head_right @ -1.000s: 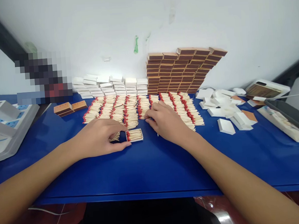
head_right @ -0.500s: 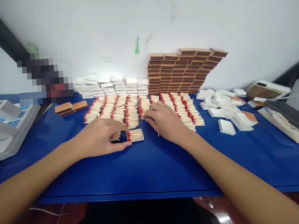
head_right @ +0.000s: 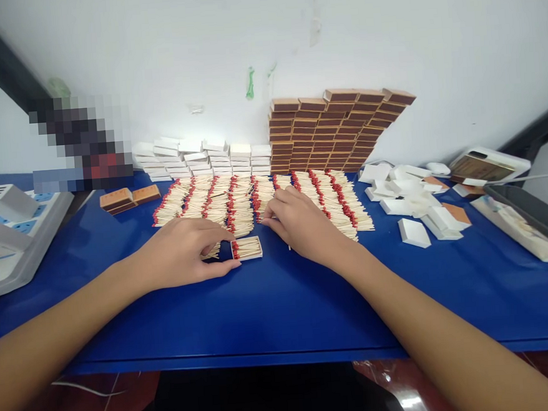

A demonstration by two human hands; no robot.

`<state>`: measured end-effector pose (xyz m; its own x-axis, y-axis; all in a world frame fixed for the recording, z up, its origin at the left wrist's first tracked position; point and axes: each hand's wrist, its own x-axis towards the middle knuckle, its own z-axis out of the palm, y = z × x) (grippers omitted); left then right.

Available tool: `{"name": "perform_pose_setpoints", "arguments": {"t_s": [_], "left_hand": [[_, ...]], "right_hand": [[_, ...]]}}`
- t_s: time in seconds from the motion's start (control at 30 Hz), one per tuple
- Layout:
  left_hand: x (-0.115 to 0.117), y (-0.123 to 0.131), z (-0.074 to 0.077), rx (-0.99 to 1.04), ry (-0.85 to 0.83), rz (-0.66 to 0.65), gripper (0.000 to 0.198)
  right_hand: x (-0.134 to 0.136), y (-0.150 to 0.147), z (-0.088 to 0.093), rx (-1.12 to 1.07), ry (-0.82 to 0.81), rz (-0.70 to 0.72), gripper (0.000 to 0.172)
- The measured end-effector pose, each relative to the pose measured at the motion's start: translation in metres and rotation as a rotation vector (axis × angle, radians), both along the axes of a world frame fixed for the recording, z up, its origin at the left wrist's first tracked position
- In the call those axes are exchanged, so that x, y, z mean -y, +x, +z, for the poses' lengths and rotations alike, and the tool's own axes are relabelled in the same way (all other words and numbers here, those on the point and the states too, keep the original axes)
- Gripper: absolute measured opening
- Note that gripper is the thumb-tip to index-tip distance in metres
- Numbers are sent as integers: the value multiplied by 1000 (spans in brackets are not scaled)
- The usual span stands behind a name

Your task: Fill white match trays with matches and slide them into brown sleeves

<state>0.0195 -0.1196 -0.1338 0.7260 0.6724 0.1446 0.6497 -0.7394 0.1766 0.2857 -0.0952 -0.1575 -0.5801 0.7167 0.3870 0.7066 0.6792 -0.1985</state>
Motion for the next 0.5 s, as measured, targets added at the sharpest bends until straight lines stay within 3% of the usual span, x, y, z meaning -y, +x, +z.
{"name": "perform_pose_setpoints", "arguments": {"t_s": [0.2,0.5], "left_hand": [[1,-1,0,-8,-9,0,33],[1,0,1,-13,-8,12,33]], "right_hand": [[3,-2,0,17,14,16,8],[0,2,0,43,-38,-7,17]]}}
